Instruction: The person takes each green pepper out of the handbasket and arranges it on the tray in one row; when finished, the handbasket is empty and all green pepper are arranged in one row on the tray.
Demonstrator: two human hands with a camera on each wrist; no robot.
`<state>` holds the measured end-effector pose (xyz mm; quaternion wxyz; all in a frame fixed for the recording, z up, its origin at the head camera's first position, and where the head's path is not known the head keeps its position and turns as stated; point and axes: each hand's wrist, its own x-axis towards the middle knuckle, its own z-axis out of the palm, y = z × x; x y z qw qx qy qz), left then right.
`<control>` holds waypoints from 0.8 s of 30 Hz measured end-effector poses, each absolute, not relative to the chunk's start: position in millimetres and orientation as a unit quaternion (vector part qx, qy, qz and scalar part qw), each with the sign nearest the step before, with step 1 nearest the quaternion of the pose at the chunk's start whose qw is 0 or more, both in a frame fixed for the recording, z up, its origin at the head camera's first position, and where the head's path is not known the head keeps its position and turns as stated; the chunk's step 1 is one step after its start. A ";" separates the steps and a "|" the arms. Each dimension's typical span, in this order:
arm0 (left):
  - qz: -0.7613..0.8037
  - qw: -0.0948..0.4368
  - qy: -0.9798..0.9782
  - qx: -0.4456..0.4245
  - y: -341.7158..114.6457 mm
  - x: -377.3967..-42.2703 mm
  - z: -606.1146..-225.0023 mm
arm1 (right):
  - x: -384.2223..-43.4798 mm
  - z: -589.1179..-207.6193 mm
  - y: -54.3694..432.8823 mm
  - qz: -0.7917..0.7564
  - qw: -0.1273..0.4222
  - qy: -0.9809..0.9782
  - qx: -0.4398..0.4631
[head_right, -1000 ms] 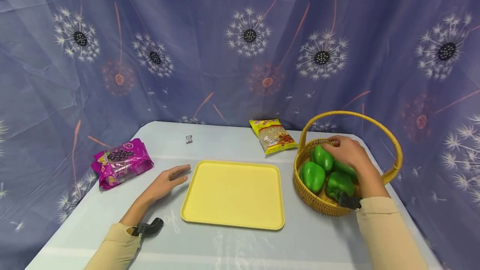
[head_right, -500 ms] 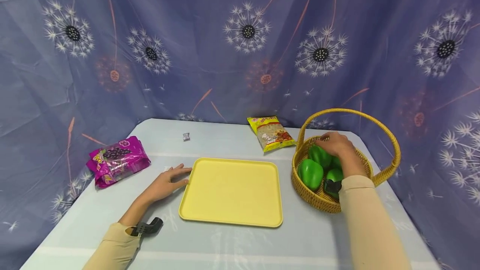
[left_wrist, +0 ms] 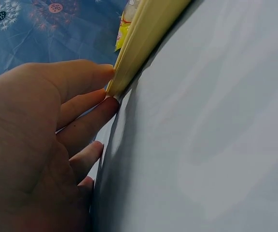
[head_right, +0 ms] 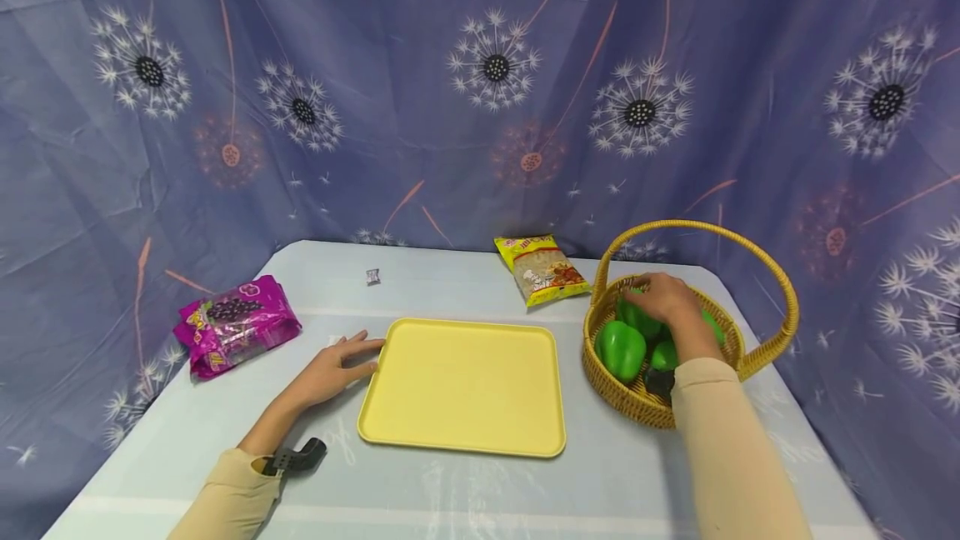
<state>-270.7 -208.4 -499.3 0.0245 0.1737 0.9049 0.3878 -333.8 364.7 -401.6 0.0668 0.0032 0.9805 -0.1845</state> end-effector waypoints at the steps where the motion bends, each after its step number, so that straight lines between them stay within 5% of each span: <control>1: 0.386 0.026 0.906 0.173 -208.3 -270.5 -499.8 | -333.8 -402.2 365.0 -0.183 0.068 0.981 0.002; 13: 0.391 0.030 0.906 0.162 -207.1 -269.1 -502.9 | -324.6 -408.0 366.6 -0.181 0.039 0.982 -0.031; 24: 0.388 0.022 0.908 0.158 -206.9 -268.7 -501.3 | -310.0 -396.1 365.3 -0.209 -0.047 0.974 -0.078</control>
